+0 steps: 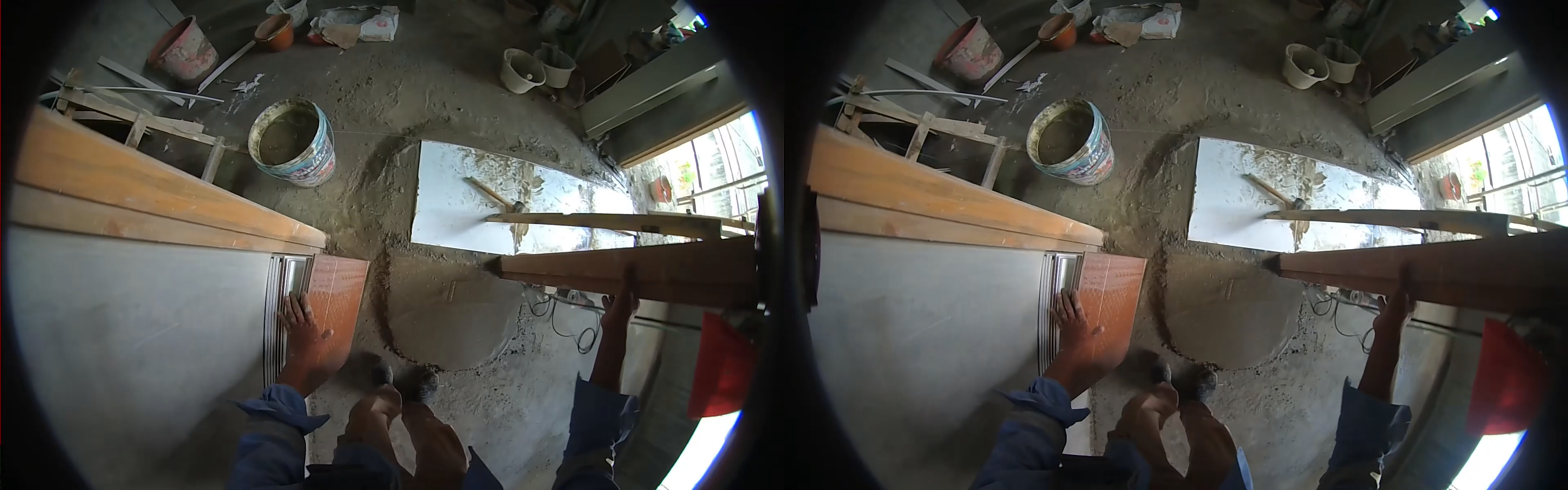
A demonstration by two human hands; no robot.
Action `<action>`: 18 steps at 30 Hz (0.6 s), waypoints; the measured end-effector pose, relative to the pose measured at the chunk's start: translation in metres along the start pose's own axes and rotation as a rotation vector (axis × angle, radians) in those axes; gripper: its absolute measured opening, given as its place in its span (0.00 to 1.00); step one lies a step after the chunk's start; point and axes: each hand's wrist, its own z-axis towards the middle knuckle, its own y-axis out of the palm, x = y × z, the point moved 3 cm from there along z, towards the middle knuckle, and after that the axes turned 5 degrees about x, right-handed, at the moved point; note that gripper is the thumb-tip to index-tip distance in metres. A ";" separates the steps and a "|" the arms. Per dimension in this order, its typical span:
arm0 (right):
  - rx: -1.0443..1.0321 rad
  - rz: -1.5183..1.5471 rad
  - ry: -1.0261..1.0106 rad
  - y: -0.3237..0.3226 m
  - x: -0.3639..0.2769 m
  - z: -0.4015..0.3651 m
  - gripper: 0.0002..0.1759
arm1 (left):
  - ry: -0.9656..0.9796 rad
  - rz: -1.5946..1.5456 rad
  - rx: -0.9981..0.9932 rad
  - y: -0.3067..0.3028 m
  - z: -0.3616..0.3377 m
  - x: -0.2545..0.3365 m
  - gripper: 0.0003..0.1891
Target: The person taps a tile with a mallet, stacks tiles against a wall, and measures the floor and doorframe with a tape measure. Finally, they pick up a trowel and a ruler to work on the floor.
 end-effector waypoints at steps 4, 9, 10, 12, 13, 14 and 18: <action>0.047 0.026 -0.199 0.001 0.018 0.017 0.36 | -0.013 -0.086 -0.067 -0.023 0.001 0.006 0.60; -0.003 -0.068 -0.355 -0.021 0.033 0.036 0.39 | 0.032 -0.097 0.018 -0.027 -0.001 0.005 0.52; -0.013 -0.076 -0.349 -0.021 0.034 0.036 0.39 | 0.022 -0.093 0.010 -0.022 -0.005 0.003 0.52; 0.059 -0.061 -0.296 -0.017 0.023 0.031 0.41 | -0.152 -0.281 0.088 -0.011 -0.027 -0.004 0.48; 0.038 -0.069 -0.287 -0.015 0.018 0.027 0.41 | -0.196 -0.257 0.133 -0.009 -0.039 -0.006 0.47; 0.035 -0.051 -0.239 -0.016 0.015 0.023 0.40 | -0.217 -0.246 0.126 -0.003 -0.054 -0.008 0.47; 0.108 -0.022 -0.174 -0.025 0.024 0.047 0.40 | -0.440 -0.336 0.187 0.017 -0.087 -0.023 0.39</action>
